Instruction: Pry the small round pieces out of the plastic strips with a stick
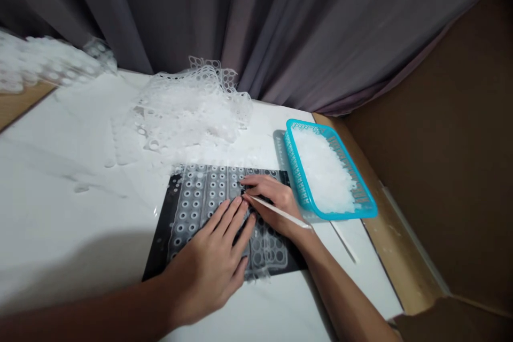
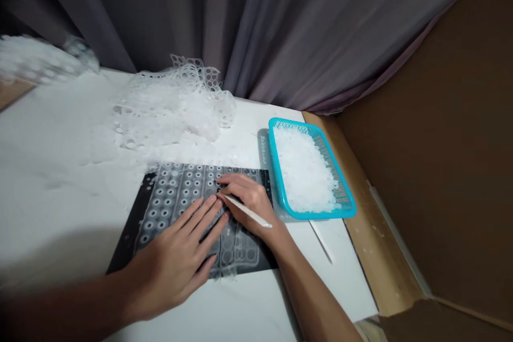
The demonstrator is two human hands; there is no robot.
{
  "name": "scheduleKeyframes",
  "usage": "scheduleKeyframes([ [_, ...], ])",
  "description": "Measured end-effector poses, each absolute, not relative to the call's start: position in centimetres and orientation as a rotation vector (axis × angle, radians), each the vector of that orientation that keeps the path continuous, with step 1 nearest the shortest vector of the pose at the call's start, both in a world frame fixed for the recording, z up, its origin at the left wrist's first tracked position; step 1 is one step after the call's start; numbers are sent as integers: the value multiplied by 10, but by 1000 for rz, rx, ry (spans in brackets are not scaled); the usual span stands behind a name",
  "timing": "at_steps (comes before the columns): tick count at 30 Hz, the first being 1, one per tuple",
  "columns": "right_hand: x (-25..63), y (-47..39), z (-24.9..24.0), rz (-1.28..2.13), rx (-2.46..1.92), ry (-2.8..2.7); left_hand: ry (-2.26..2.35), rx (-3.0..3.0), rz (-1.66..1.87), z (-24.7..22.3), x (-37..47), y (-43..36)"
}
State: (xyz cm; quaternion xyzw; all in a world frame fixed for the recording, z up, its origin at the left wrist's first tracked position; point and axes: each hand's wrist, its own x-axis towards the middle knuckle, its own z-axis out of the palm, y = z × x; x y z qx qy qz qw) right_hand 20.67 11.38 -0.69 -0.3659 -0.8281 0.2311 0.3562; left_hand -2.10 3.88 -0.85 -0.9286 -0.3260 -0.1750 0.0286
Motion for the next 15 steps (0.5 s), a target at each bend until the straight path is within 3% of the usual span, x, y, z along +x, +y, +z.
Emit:
scheduleKeyframes([
  [15,206,113,-4,412,-1029,-2363,-980,-2909,-473,-7,-18,38],
])
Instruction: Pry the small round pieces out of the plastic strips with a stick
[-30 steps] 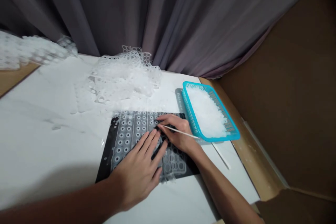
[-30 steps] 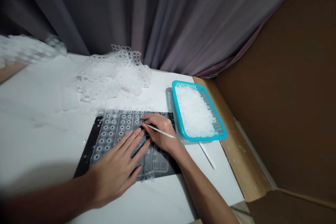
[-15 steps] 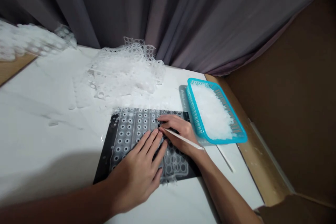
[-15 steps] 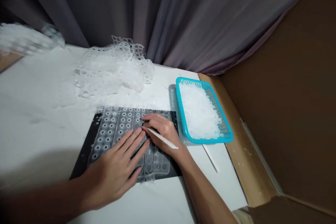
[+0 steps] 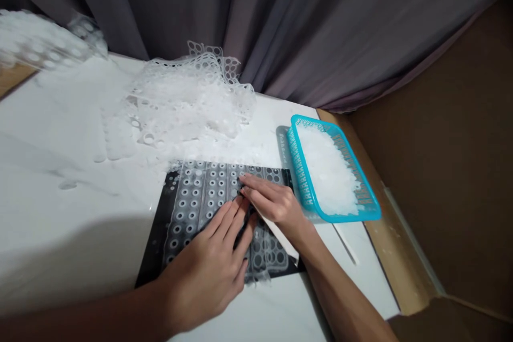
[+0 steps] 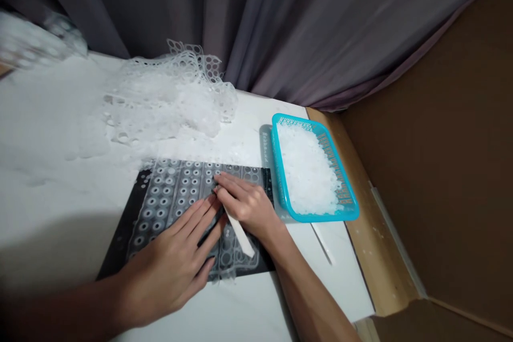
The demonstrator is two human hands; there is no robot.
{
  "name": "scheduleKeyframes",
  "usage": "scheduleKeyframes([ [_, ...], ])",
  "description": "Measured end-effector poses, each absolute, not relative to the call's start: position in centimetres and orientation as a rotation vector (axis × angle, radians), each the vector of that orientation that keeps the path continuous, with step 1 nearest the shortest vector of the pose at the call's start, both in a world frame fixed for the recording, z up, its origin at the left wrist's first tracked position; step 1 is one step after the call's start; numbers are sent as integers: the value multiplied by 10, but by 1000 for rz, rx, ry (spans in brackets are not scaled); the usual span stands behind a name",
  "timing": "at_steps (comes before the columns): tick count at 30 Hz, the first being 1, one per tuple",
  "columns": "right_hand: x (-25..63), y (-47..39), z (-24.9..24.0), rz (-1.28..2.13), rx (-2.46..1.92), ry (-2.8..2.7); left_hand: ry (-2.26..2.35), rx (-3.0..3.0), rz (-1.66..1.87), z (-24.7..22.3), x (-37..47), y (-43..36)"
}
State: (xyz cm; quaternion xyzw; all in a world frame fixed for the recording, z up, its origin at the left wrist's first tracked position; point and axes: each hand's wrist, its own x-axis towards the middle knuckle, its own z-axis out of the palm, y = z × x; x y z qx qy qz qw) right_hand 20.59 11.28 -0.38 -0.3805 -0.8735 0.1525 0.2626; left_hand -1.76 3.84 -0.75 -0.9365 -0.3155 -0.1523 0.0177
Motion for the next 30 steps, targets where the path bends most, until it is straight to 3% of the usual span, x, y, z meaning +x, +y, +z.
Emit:
scheduleKeyframes([
  [9,187,118,-4,553,-1321,-1772,-957,-2873,-514,-9,-19,39],
  [18,189,117,25,629,-1310,-1468,-967,-2852,-571,-12,-19,39],
  [26,267,116,72,-5,-1651,-1634,-959,-2848,-573,-9,-24,38],
  [30,257,110,68,88,-1583,-1778,-1025,-2848,-580,-8,-23,37],
])
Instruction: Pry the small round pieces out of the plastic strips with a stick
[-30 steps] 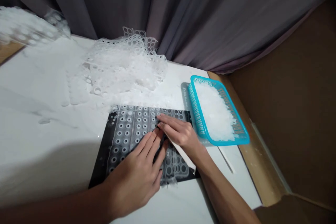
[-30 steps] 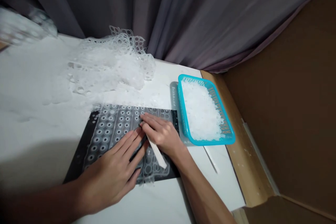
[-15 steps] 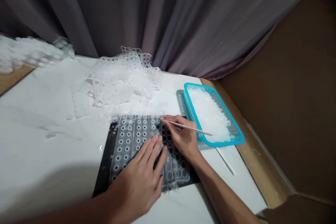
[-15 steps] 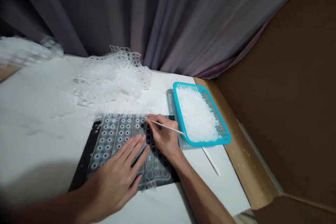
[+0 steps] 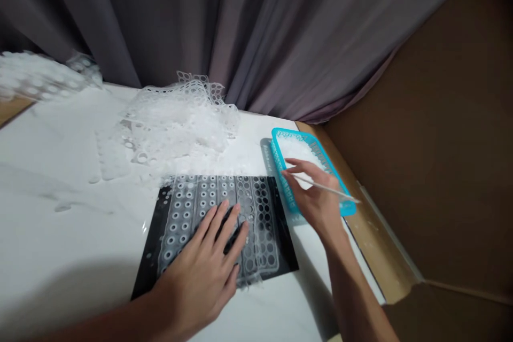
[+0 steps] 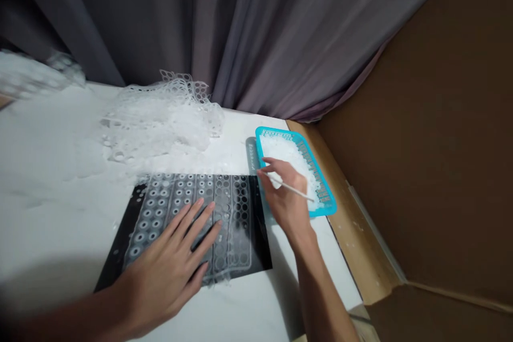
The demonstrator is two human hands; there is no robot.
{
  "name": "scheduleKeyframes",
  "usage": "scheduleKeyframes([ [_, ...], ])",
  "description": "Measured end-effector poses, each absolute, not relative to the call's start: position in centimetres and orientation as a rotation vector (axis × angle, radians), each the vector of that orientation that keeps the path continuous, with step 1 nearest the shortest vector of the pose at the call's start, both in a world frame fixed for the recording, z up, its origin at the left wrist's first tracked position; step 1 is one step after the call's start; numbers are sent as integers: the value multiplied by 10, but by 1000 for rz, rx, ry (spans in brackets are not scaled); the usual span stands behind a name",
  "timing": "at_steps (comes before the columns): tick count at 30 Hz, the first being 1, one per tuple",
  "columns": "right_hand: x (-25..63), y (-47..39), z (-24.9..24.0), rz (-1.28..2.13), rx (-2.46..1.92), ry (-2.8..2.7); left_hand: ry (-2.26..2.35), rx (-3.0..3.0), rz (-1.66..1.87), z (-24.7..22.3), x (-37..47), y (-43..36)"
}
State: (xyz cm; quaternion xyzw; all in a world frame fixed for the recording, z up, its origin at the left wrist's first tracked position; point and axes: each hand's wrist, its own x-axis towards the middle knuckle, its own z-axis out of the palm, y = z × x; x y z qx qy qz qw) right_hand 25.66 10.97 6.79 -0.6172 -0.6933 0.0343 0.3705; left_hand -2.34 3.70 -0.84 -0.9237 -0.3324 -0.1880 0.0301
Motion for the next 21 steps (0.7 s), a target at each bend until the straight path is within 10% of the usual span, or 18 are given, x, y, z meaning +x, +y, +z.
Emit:
scheduleKeyframes([
  [7,191,116,23,692,-1057,-2114,-1069,-2873,-510,-13,-23,37],
  [21,190,122,4,697,-978,-2149,-1044,-2856,-532,-8,-21,37],
])
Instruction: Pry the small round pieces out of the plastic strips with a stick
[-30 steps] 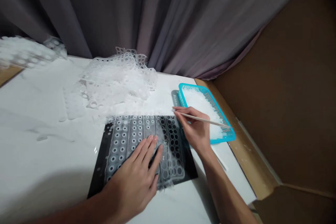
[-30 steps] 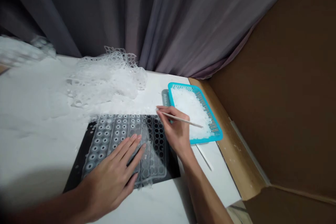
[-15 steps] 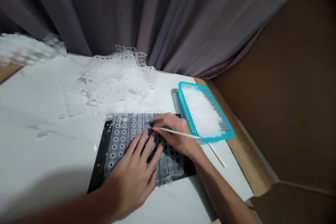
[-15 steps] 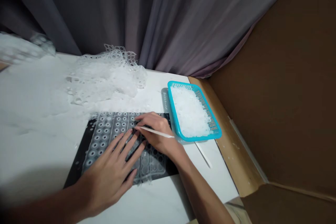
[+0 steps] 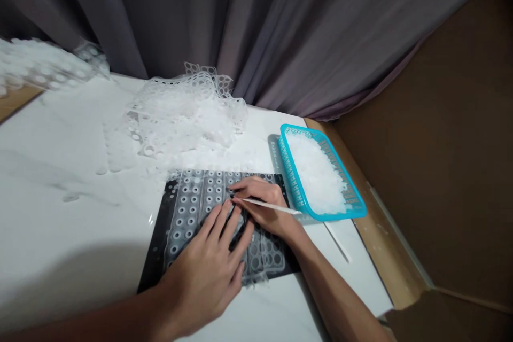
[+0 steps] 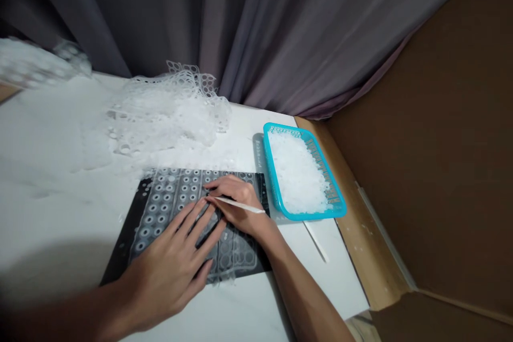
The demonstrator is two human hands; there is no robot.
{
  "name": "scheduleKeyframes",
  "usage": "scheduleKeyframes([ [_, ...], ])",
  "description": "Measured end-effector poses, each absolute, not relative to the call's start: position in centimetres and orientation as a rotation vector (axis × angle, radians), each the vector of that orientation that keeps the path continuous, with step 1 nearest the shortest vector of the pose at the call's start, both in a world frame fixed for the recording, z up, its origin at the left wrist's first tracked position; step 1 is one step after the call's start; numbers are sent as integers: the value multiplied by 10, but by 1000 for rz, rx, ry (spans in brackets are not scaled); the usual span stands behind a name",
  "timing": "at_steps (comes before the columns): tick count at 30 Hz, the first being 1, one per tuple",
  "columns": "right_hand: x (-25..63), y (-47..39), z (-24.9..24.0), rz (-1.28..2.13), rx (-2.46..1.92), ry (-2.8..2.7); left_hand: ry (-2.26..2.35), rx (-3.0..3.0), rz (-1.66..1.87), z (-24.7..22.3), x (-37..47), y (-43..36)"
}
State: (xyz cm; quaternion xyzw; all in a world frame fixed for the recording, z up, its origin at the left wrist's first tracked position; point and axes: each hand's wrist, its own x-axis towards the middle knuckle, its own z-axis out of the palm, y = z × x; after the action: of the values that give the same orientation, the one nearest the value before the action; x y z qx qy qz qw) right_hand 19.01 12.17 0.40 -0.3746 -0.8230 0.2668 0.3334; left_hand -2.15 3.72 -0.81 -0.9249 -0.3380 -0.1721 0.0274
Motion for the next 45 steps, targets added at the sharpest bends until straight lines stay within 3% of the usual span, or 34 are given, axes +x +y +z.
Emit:
scheduleKeyframes([
  [11,193,113,-11,216,-969,-2422,-1020,-2846,-504,-8,-17,36],
  [17,172,118,-12,308,-1200,-2137,-1048,-2845,-518,-8,-18,35],
  [22,164,124,15,456,-1310,-1656,-1054,-2842,-524,-7,-20,35],
  [30,258,120,72,-317,-1729,-1623,-1046,-2827,-523,-4,-22,35],
  [32,262,116,76,-236,-1697,-1645,-1058,-2829,-542,-1,-22,36],
  [39,209,116,44,567,-1296,-1916,-1088,-2845,-492,0,-21,49],
  [45,196,129,7,724,-1196,-2011,-1095,-2859,-476,-9,-22,50],
])
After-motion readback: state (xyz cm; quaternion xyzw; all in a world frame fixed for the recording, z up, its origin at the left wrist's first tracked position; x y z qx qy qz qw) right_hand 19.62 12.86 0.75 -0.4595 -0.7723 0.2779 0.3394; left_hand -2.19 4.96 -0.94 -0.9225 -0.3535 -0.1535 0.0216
